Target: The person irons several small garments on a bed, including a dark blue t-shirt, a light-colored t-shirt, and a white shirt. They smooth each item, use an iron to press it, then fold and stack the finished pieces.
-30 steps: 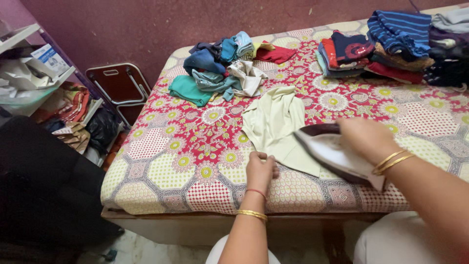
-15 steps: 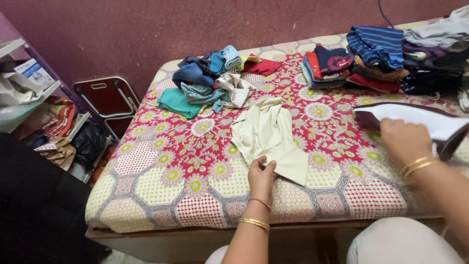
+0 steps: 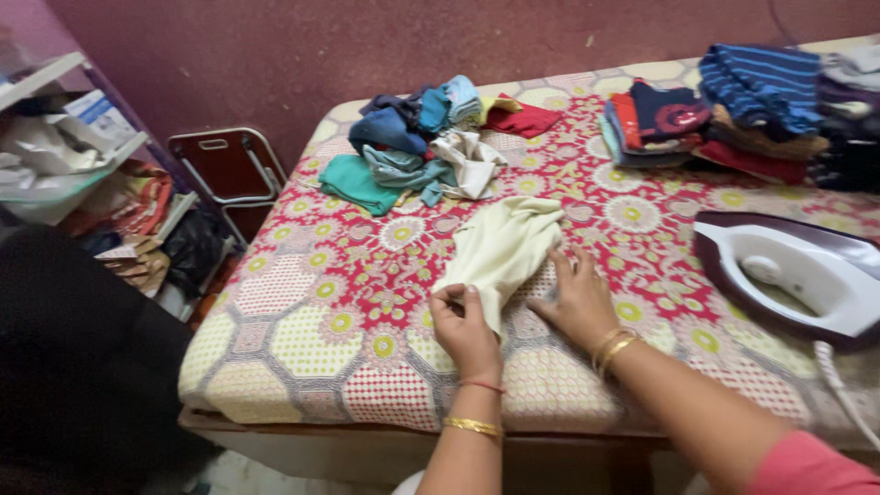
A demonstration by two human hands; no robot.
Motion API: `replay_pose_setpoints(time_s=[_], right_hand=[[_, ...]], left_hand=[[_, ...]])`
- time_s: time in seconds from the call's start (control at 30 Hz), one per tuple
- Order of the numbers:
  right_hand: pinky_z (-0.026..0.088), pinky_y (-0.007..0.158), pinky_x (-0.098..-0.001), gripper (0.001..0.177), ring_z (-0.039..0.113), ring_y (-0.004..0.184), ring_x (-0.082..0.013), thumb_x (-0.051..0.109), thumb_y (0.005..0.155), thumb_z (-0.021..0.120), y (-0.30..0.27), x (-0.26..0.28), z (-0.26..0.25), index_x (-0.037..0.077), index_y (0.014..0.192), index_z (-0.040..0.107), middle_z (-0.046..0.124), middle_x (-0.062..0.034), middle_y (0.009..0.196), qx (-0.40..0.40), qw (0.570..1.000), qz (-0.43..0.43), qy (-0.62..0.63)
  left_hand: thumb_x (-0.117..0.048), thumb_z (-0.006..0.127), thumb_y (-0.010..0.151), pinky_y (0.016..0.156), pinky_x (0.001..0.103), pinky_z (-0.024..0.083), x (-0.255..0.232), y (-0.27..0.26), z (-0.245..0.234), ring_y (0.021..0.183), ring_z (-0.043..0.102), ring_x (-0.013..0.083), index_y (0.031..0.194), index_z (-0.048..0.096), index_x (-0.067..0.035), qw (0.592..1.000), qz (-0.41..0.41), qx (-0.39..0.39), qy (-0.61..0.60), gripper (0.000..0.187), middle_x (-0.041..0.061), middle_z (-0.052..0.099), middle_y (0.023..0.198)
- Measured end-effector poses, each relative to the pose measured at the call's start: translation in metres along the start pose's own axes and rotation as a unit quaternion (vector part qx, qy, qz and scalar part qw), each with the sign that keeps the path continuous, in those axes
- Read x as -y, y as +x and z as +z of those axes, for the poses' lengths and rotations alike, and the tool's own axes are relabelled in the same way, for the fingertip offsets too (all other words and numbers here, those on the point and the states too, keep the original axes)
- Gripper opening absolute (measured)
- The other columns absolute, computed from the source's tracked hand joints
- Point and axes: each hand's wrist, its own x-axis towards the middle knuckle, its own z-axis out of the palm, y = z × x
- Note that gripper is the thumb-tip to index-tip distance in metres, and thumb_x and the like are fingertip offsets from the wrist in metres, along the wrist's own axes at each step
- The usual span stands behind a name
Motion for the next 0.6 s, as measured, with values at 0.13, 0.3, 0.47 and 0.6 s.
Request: replay_pose_setpoints(time_s=[0.13,0.3,0.47,0.6], right_hand=[[0.044,0.097,-0.0493,0.050,0.054,0.125,-0.0430,0.014,0.089,0.065,0.025,0.014,0.046,0.015,0.139,0.059,0.048,-0.0294,0.146,-0.163,0.986,-0.010,-0.035],[0.045,0.105,-0.0443,0.021,0.056,0.119,-0.0381,0.006,0.098,0.055,0.059,-0.027,0.070,0.010,0.111,0.071,0.057,-0.0191,0.130,-0.220,0.950,0.093,0.200],[0.044,0.100,-0.0464,0.019,0.059,0.112,-0.0369,-0.003,0.087,0.063,0.059,-0.074,0.062,0.007,0.104,0.066,0.066,-0.0153,0.113,-0.294,0.944,0.035,0.147],[0.047,0.090,-0.0471,0.020,0.063,0.100,-0.0366,-0.005,0.083,0.066,0.038,-0.110,0.010,0.005,0.101,0.064,0.069,-0.0138,0.103,-0.296,0.945,0.033,0.136]], left_hand=[[-0.003,0.068,0.093,0.076,0.025,0.047,0.003,0.000,-0.007,0.080,0.053,0.0088,0.099,0.058,-0.005,0.992,-0.027,0.046,-0.114,0.012,0.000,0.057,0.088],[0.001,0.067,0.092,0.084,0.025,0.049,0.005,0.015,-0.017,0.087,0.054,0.0106,0.100,0.058,-0.005,0.981,-0.033,0.052,-0.185,0.013,0.001,0.056,0.092],[-0.002,0.064,0.095,0.088,0.026,0.049,0.011,0.019,-0.014,0.092,0.055,0.0119,0.102,0.059,-0.006,0.983,-0.059,0.039,-0.168,0.010,0.001,0.058,0.096],[-0.003,0.063,0.095,0.088,0.027,0.047,0.014,0.011,-0.010,0.094,0.055,0.0117,0.106,0.061,-0.005,0.985,-0.037,0.053,-0.158,0.011,0.002,0.059,0.100]])
